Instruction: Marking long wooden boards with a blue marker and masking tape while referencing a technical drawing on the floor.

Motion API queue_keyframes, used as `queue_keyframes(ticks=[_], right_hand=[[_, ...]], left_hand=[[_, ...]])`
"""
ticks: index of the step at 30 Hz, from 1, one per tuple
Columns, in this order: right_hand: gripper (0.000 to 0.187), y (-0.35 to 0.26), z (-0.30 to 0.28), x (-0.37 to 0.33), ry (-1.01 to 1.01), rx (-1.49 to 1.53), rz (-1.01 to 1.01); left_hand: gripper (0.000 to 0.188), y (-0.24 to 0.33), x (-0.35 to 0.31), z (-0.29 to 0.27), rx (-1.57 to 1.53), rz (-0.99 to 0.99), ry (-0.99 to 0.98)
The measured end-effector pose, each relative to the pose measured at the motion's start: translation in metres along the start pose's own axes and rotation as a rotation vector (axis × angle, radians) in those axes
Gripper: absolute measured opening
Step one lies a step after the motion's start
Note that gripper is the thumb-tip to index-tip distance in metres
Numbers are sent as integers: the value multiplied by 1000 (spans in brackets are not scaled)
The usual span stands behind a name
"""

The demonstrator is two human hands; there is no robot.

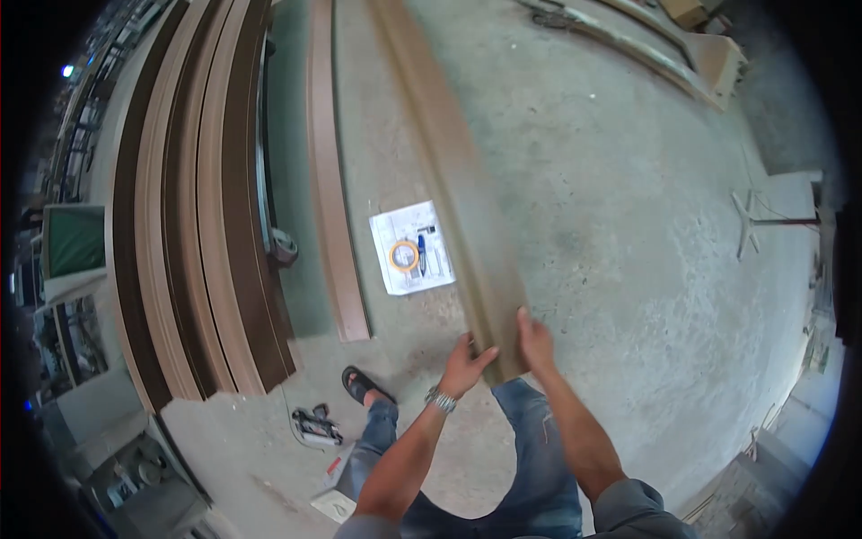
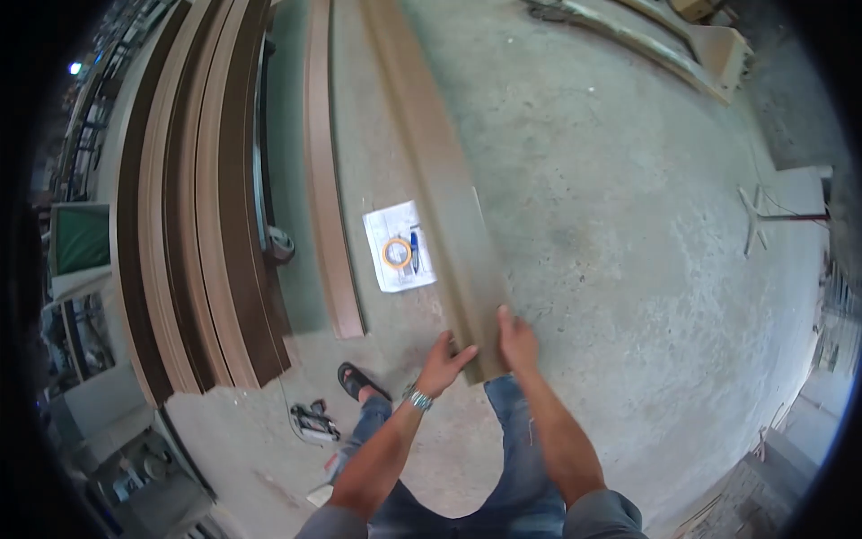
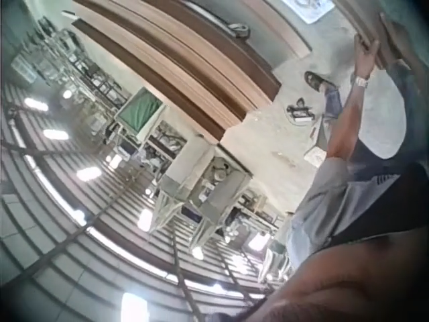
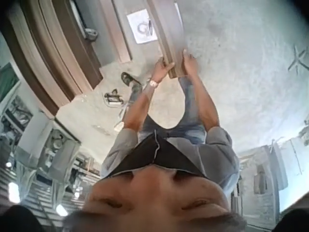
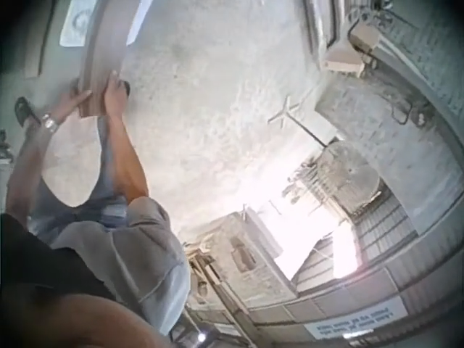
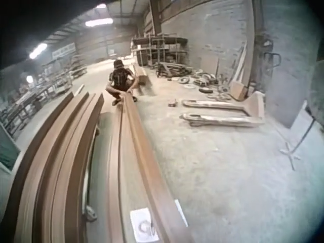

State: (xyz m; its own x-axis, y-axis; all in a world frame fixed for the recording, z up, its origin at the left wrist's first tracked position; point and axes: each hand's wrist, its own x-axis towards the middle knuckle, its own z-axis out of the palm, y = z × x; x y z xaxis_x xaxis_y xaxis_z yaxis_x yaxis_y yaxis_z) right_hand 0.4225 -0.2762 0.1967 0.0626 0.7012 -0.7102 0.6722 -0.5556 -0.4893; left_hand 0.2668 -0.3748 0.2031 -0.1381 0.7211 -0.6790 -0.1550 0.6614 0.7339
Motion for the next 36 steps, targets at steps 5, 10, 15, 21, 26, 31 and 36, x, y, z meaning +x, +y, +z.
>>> queue_keyframes(ticks=[5, 10, 15, 21, 26, 31, 36], right_hand=[[84, 119, -47, 171, 233, -75, -57], [73, 163, -51, 297, 240, -18, -100], [68, 221, -23, 374, 245, -49, -121], [70, 239, 2, 378, 373, -99, -153], [61, 196, -1, 376, 302, -719, 23], [45, 154, -71, 338, 424, -778, -376], [31, -15, 25, 80, -40, -1, -360]], left_hand=[[66, -40, 103, 55, 280, 59, -125], [33, -101, 210, -60, 699, 259, 170], [21, -139, 318, -116, 967, 204, 567], [23, -161, 383, -119, 1137, -66, 498], [19, -158, 372, -166, 1121, -81, 499], [26, -99, 325, -134, 604, 162, 401], [29, 0, 141, -98, 432, -4, 289]])
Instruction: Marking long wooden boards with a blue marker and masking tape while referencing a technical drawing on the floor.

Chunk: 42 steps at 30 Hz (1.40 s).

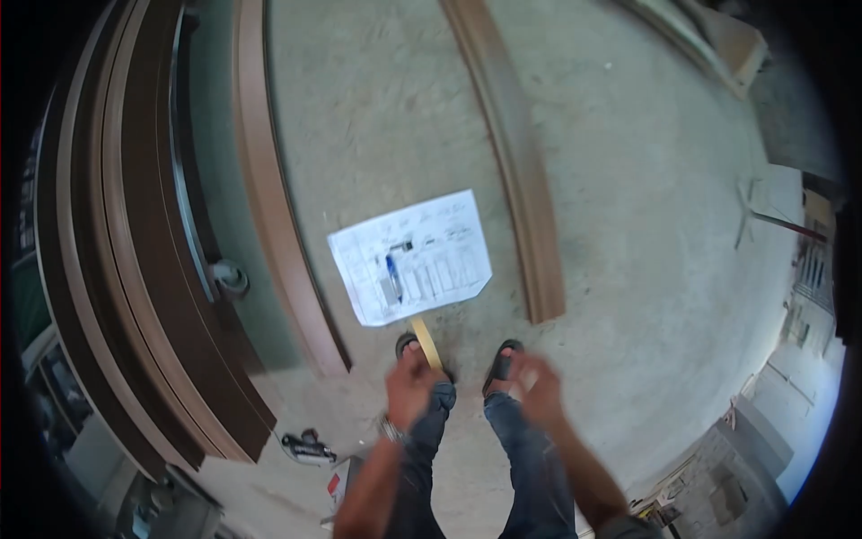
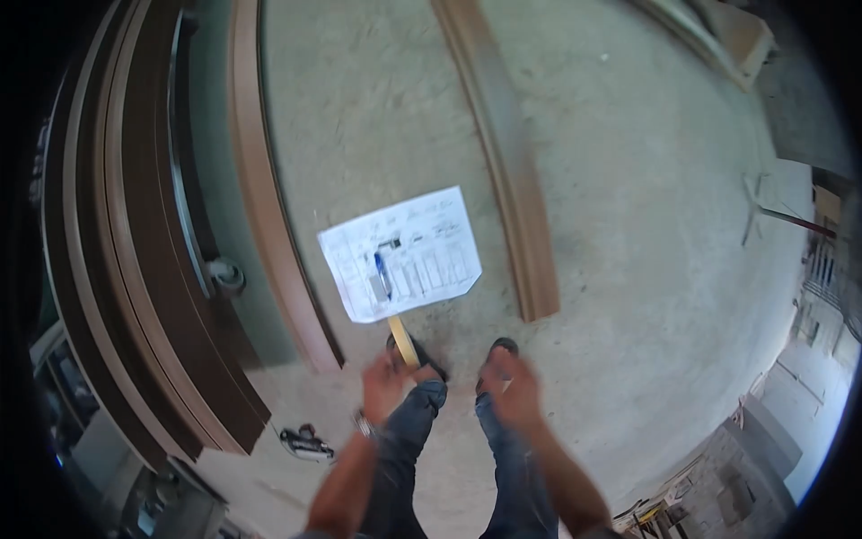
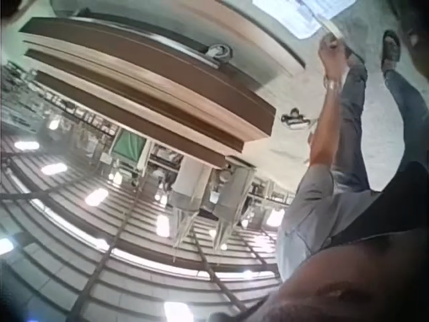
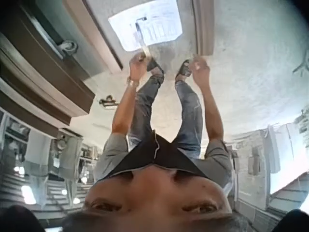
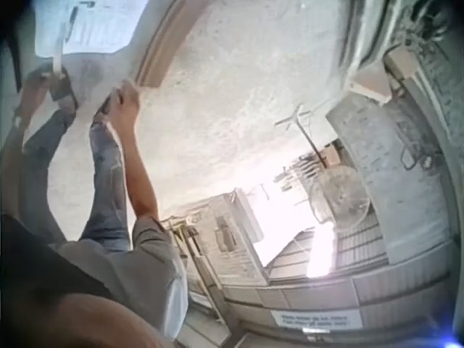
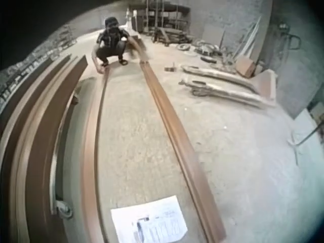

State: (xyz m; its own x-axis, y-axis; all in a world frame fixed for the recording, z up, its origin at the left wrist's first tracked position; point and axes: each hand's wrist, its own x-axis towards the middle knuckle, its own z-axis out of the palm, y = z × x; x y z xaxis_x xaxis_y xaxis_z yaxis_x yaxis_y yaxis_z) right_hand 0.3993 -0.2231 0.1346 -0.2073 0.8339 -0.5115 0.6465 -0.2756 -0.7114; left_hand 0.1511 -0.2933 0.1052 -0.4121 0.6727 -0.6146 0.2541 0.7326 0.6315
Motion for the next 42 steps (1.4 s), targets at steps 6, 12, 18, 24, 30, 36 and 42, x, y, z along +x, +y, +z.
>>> queue_keyframes(ticks=[6, 12, 18, 24, 30, 36, 42], right_hand=[[21, -212, -13, -119, -46, -152, -40], [15, -289, -28, 10, 199, 295, 127], [21, -319, 2, 215, 285, 651, 226], [35, -382, -61, 436, 79, 917, 115], [33, -435, -90, 511, -121, 1030, 220], [23, -447, -84, 541, 2, 976, 318], [17, -455, -67, 559, 141, 1076, 415]], left_hand=[[20, 68, -192, -15, -401, -296, -21], [17, 116, -44, -116, -531, -70, -26], [21, 303, 239, -243, -229, 292, -433], [20, 457, 426, -269, 33, 221, -838], [22, 537, 500, -285, 356, 290, -1017], [15, 559, 569, -259, 482, 498, -1196], [15, 559, 605, -257, 395, 580, -1245]])
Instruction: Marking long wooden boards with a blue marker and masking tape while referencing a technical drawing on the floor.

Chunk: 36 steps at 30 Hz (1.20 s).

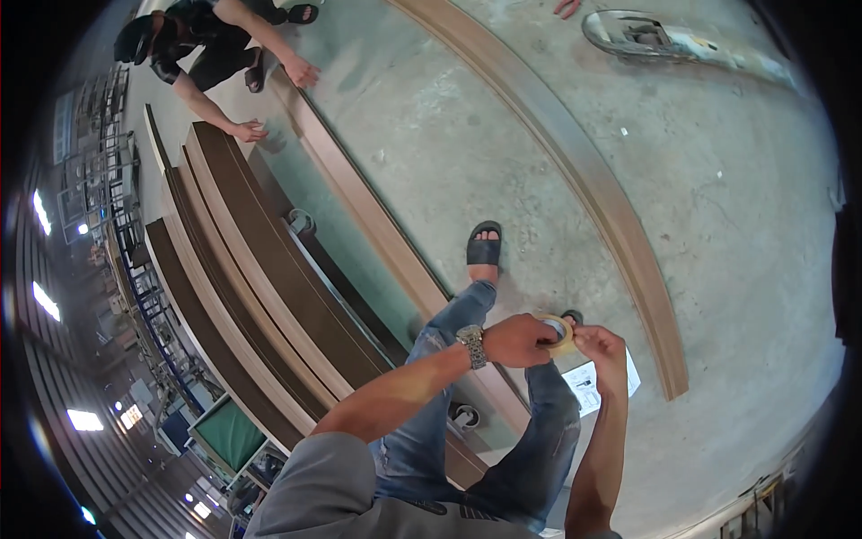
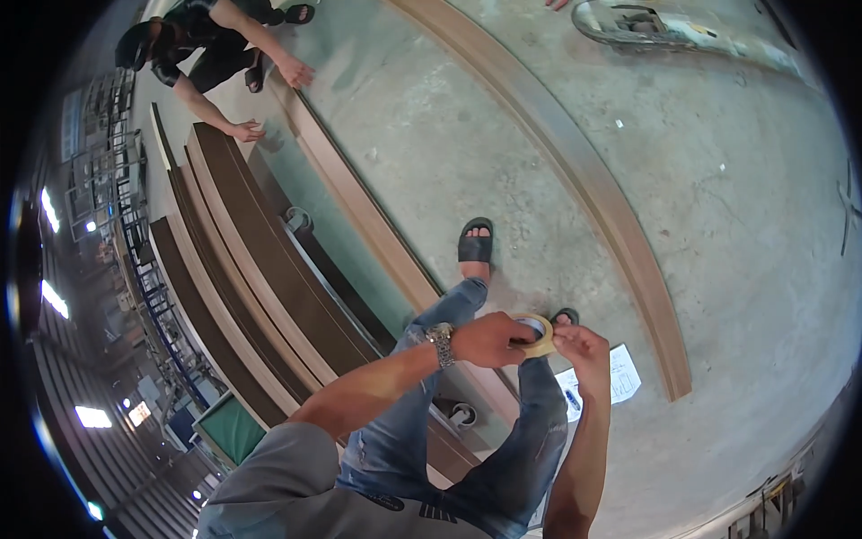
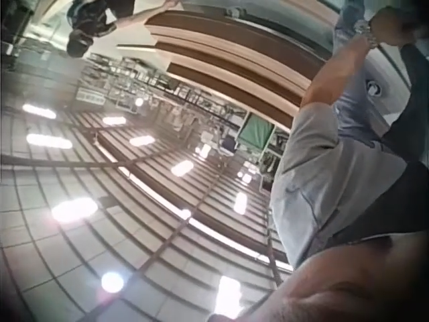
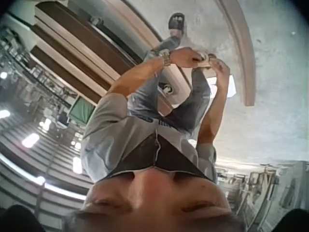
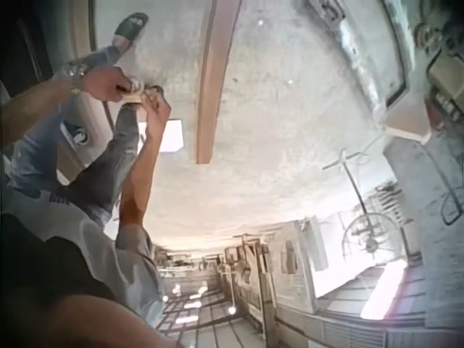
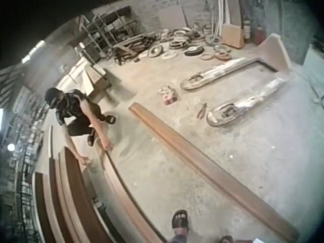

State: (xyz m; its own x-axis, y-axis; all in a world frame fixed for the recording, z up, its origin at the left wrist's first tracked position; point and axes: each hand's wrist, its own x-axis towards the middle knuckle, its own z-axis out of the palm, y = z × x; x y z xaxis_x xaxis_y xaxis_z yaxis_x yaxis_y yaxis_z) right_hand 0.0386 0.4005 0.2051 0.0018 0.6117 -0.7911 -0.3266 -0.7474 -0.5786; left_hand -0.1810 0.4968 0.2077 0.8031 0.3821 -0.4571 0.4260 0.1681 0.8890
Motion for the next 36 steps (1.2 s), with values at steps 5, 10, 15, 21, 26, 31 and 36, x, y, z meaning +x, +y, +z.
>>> queue_keyframes(ticks=[5, 10, 15, 21, 26, 31, 36], right_hand=[[19, 22, 14, -2, -22, 56, 28], [13, 4, 44, 2, -35, 44, 26], [13, -13, 59, -1, 7, -69, 54], [19, -31, 79, -18, 40, -220, 67], [22, -12, 73, -40, -23, -429, 27], [21, 1, 49, -75, -175, -610, 20], [20, 25, 16, -115, -222, -786, 36]], left_hand=[[18, -13, -14, -11, -14, -35, -53], [17, -13, -31, -36, 32, -34, -82], [22, -1, -42, -42, -45, -34, 15], [20, 19, -85, -29, -82, -34, 142], [27, 12, -148, 17, -2, -103, 355], [33, 2, -230, 109, -123, -259, 746], [35, 3, -299, 237, -439, -464, 1171]])
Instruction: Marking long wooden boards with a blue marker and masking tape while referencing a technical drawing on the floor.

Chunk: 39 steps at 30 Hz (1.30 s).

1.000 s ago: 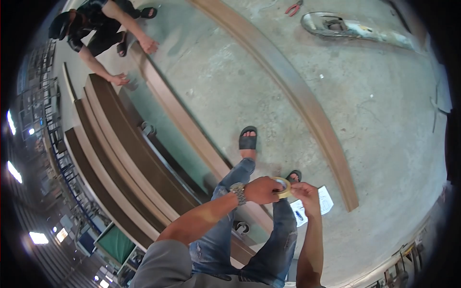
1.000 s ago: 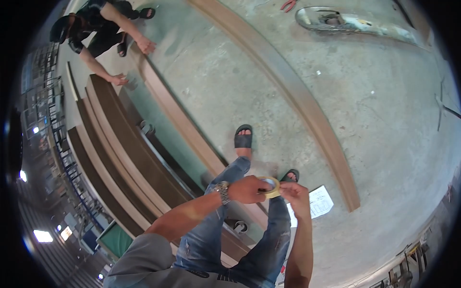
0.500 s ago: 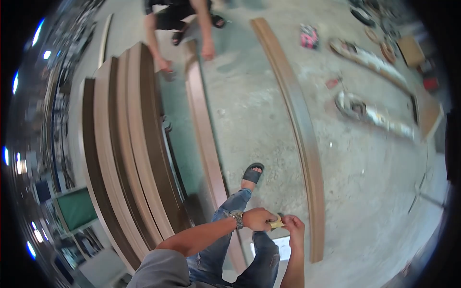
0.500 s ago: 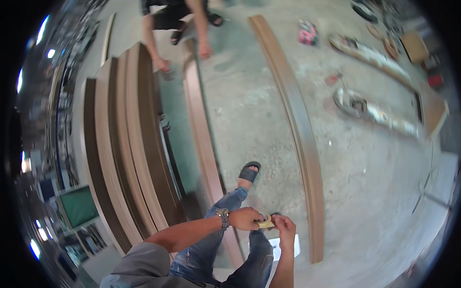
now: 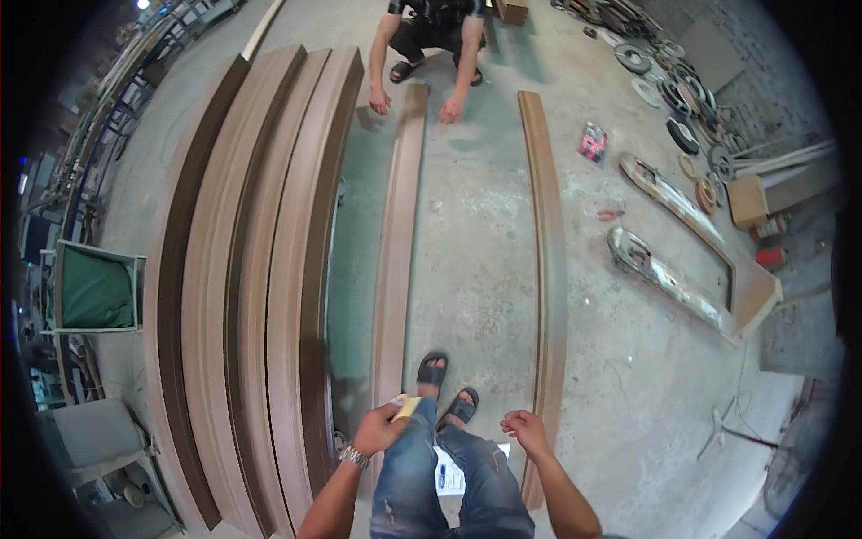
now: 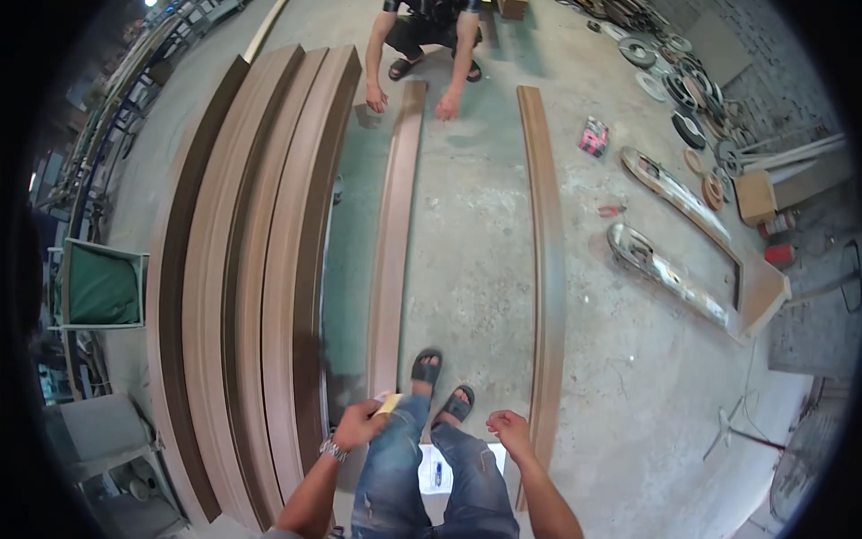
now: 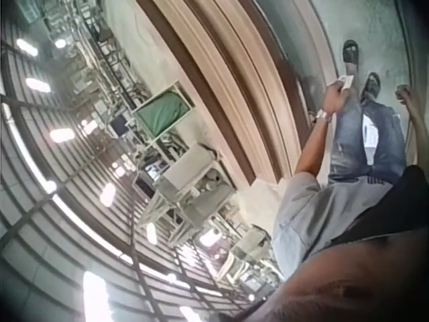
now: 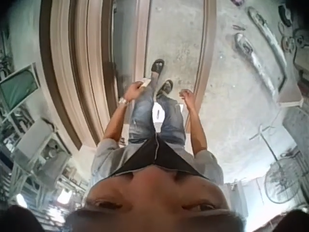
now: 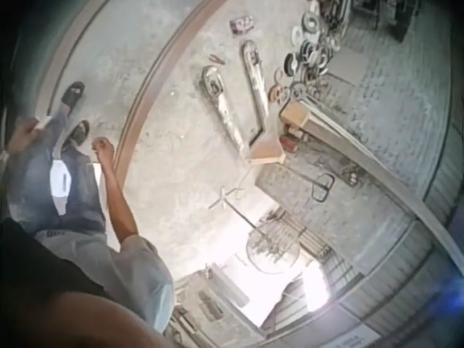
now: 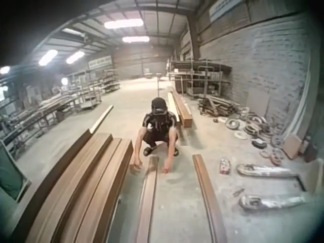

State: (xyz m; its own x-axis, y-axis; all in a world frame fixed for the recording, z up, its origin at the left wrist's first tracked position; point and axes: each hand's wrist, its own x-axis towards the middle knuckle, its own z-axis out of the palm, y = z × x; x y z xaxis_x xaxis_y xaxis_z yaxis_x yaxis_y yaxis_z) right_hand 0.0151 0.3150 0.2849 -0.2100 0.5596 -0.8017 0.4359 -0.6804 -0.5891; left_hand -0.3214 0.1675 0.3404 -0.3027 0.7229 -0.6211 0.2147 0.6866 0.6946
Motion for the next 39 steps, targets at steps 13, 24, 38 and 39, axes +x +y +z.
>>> queue_keyframes(ticks=[13, 24, 38, 39], right_hand=[[17, 146, 93, -69, -294, -334, 60], [19, 284, 80, -232, -194, -440, -273], [25, 362, 75, -480, -238, -508, -295], [24, 372, 71, -484, -221, -557, -270]], left_hand=[[22, -212, -246, 100, -495, -480, 256], [25, -381, -453, 230, -453, -213, 386], [24, -499, -747, 284, -768, -638, 583], [24, -495, -750, 290, -775, -659, 576]])
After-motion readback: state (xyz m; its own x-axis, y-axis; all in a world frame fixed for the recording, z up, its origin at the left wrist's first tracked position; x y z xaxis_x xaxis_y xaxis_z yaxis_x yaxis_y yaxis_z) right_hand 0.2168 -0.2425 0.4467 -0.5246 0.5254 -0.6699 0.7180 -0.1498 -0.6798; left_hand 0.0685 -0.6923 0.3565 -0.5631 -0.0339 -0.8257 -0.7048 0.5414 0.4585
